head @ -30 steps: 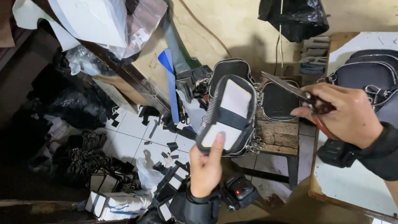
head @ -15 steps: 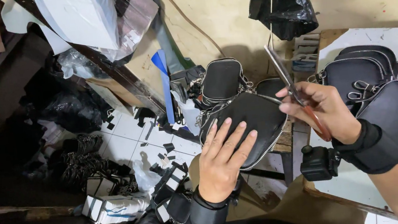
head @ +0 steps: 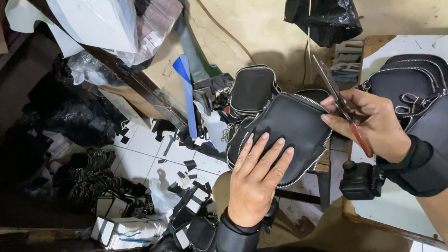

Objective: Trimming excess material from a leather pouch using scissors

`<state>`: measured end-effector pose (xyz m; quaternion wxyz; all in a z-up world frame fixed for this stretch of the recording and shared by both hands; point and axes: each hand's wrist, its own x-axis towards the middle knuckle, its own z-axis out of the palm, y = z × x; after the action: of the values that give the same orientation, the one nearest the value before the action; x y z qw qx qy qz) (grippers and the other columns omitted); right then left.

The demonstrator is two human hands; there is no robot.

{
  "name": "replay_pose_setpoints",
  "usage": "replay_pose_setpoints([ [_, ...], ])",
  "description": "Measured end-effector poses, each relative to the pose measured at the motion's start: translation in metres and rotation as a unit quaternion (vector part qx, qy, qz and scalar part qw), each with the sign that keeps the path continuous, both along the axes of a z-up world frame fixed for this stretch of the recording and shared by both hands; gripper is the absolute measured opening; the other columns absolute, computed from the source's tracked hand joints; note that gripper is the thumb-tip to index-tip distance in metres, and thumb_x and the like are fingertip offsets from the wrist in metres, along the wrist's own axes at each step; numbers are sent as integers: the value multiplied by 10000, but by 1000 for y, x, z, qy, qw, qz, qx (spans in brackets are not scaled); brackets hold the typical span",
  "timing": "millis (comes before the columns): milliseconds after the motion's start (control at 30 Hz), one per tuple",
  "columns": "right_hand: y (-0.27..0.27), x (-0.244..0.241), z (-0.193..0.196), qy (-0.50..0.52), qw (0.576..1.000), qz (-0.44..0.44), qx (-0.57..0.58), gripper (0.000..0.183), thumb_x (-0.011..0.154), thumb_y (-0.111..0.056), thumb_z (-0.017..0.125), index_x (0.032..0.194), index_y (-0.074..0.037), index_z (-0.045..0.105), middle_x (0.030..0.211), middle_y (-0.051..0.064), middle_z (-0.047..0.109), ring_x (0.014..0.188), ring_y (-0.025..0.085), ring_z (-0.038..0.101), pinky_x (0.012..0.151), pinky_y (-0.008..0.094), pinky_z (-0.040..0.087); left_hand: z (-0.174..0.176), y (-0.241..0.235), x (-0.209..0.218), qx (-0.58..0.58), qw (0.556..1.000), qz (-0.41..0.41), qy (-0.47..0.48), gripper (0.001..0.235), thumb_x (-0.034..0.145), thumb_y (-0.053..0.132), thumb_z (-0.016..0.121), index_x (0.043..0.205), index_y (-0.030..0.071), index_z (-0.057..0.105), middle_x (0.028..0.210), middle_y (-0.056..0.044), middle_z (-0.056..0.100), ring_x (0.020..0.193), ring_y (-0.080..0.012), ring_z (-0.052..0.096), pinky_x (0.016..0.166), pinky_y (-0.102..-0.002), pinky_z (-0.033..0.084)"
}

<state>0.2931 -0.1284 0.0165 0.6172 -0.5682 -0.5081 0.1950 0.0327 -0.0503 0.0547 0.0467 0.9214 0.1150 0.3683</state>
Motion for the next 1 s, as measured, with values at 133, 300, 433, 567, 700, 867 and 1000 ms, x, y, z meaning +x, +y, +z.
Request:
replay_pose_setpoints([
  [133, 0, 1, 0, -17, 1000, -12, -3, 304, 853, 53, 762, 1148, 22, 697, 956, 32, 704, 737, 62, 575, 679, 189, 471, 0, 1, 1, 7, 1000, -3, 3, 366, 915, 115, 630, 1269, 70, 713, 1372, -74, 661, 1364, -311, 562, 1210, -503, 383],
  [300, -1, 1, 2, -22, 1000, -13, 0, 281, 872, 35, 757, 1145, 0, 700, 898, 17, 684, 674, 42, 518, 607, 173, 419, 1, 0, 4, 6, 1000, 11, -4, 374, 868, 46, 667, 1234, 79, 737, 1333, -51, 692, 1342, -278, 584, 1208, -471, 395],
  [433, 2, 0, 2, 2, 1000, -6, 4, 314, 865, -1, 777, 1161, 36, 676, 966, 64, 719, 781, 91, 635, 730, 199, 508, -31, 24, 6, -49, 997, 26, -50, 472, 896, -91, 576, 1300, 126, 689, 1375, -65, 687, 1328, -257, 628, 1216, -418, 435],
  [567, 0, 1, 9, -14, 1000, -19, 20, 309, 910, -39, 765, 1192, 44, 667, 894, 57, 679, 696, 76, 542, 642, 191, 433, -26, 41, 0, -301, 922, 96, -225, 219, 967, 54, 633, 1161, -36, 686, 971, -130, 778, 710, -148, 654, 629, -239, 505],
  [700, -5, 2, 15, -36, 999, -31, 23, 311, 929, 3, 747, 1209, 79, 635, 967, 114, 713, 757, 111, 601, 705, 209, 469, -27, 45, -6, -225, 949, 102, -195, 347, 859, -113, 561, 1178, -57, 685, 1216, -177, 738, 1075, -286, 744, 942, -322, 567],
  [867, -9, 5, 13, -37, 998, -31, 37, 311, 928, 52, 737, 1190, 132, 590, 1097, 178, 698, 840, 161, 642, 742, 231, 504, -63, 64, 0, -19, 991, 124, 47, 448, 859, 36, 627, 1295, 112, 703, 1320, -70, 712, 1291, -297, 631, 1167, -432, 431],
  [1000, -15, 4, 24, -95, 993, -41, 50, 308, 904, 82, 765, 1150, 154, 594, 1115, 193, 708, 859, 179, 673, 696, 223, 504, -101, 81, -6, -11, 978, 105, 179, 413, 866, 102, 575, 1257, 108, 710, 1302, -56, 707, 1287, -330, 607, 1128, -465, 416],
])
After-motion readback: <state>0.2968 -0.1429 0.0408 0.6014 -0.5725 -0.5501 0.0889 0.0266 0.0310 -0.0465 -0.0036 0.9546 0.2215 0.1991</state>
